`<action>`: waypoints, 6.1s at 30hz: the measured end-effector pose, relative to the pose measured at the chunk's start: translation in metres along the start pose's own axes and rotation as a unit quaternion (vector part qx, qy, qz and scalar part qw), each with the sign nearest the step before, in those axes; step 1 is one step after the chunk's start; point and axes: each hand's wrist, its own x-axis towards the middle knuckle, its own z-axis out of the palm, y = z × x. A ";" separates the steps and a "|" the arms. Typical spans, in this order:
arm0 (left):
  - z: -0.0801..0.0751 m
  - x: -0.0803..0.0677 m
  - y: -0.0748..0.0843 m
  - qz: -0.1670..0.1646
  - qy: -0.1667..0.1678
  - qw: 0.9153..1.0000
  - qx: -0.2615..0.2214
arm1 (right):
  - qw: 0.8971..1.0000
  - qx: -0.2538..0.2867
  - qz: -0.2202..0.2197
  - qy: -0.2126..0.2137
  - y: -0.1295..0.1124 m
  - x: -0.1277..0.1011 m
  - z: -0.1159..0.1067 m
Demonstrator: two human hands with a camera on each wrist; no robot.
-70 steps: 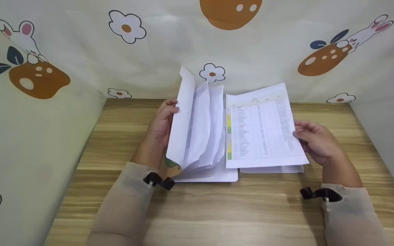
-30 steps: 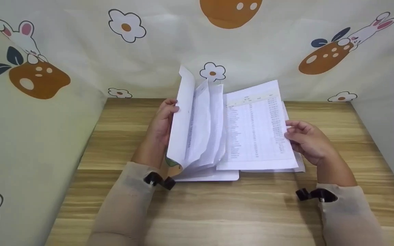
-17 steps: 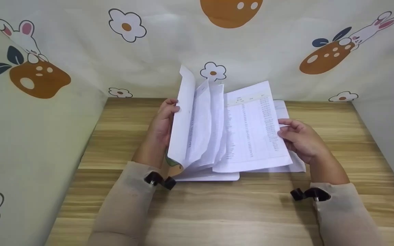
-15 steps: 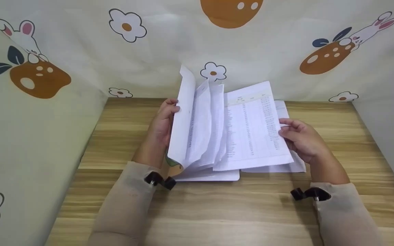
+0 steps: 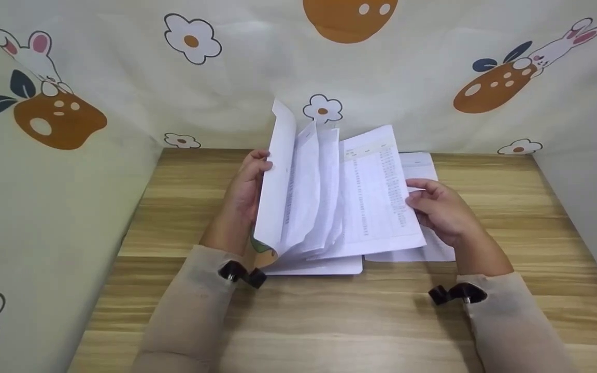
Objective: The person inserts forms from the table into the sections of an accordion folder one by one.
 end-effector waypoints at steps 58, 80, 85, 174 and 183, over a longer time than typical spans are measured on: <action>0.001 0.000 -0.002 0.001 0.010 1.000 -0.004 | 0.996 -0.084 0.006 0.012 -0.005 0.012 0.021; -0.001 0.000 -0.003 -0.007 0.002 1.000 -0.013 | 0.933 -0.324 0.087 0.128 0.015 -0.005 -0.077; 0.000 0.001 -0.002 -0.006 0.005 1.000 -0.012 | 0.925 -0.349 0.096 0.116 0.020 0.000 -0.078; 0.000 0.004 -0.004 0.028 0.040 0.999 -0.001 | 0.999 0.002 0.027 0.018 0.003 -0.032 -0.094; 0.000 0.004 -0.003 0.025 0.041 0.999 0.008 | 1.000 0.013 0.015 -0.003 -0.004 -0.037 -0.086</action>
